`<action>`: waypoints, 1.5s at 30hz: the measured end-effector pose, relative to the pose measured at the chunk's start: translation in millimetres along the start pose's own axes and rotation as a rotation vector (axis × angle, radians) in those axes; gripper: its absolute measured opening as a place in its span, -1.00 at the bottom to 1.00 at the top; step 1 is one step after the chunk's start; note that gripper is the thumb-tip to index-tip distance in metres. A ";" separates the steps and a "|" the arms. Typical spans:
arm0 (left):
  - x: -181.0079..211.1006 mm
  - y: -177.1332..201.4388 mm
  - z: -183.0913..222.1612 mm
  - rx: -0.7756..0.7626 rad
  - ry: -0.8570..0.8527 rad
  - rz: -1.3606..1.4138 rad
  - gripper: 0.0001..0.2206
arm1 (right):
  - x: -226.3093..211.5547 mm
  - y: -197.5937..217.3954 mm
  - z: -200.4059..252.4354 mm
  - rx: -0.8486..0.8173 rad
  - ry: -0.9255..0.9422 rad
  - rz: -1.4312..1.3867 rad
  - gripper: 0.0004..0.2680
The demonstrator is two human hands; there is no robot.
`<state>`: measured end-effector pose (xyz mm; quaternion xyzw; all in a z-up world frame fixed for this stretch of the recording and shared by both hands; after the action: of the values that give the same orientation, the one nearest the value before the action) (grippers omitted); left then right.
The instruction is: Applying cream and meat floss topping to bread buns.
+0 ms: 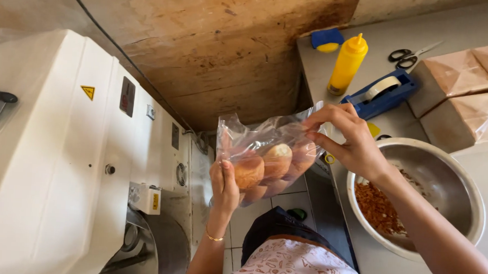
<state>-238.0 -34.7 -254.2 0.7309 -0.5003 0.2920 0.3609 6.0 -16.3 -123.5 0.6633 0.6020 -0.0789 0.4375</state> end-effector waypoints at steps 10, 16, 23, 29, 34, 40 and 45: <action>9.8 -8.6 -0.2 0.045 0.041 -0.009 -0.55 | -15.7 6.2 -5.0 0.025 0.168 0.200 -0.93; 9.7 -11.4 5.1 0.143 0.025 -0.143 -0.67 | -28.0 9.9 -17.3 -0.127 0.243 0.271 -0.89; 33.3 -8.5 -24.0 -0.099 0.005 0.178 -0.55 | -46.8 7.8 -34.9 -0.287 0.209 0.139 -0.86; 45.9 -4.9 -32.2 -0.219 -0.181 0.079 -0.67 | -35.2 15.8 -47.6 -0.636 -0.574 0.173 -0.72; 64.2 -15.3 -45.3 -0.302 -0.183 0.144 -0.45 | -16.8 -11.3 -17.1 -1.093 -0.579 0.398 -0.72; 68.5 -13.1 -51.7 -0.400 -0.426 0.113 -0.51 | -9.6 -38.2 -6.3 -0.924 0.251 0.511 -0.66; 68.2 -19.2 -80.0 -0.467 -0.242 0.033 -0.33 | 18.9 -23.4 -15.2 -0.627 -0.302 -0.094 -0.58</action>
<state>-202.8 0.0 -159.5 0.6493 -0.6054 0.0848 0.4525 -15.7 5.3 -137.6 0.4493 0.5552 -0.0076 0.6999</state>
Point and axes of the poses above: each hand's wrist, its own z-axis away from the middle knuckle, its own y-axis out of the back of the hand, x = y × z, the point moved 5 cm from there along -z, towards the middle knuckle, and after that the axes turned 13 degrees about -z, right-handed, at the moved point
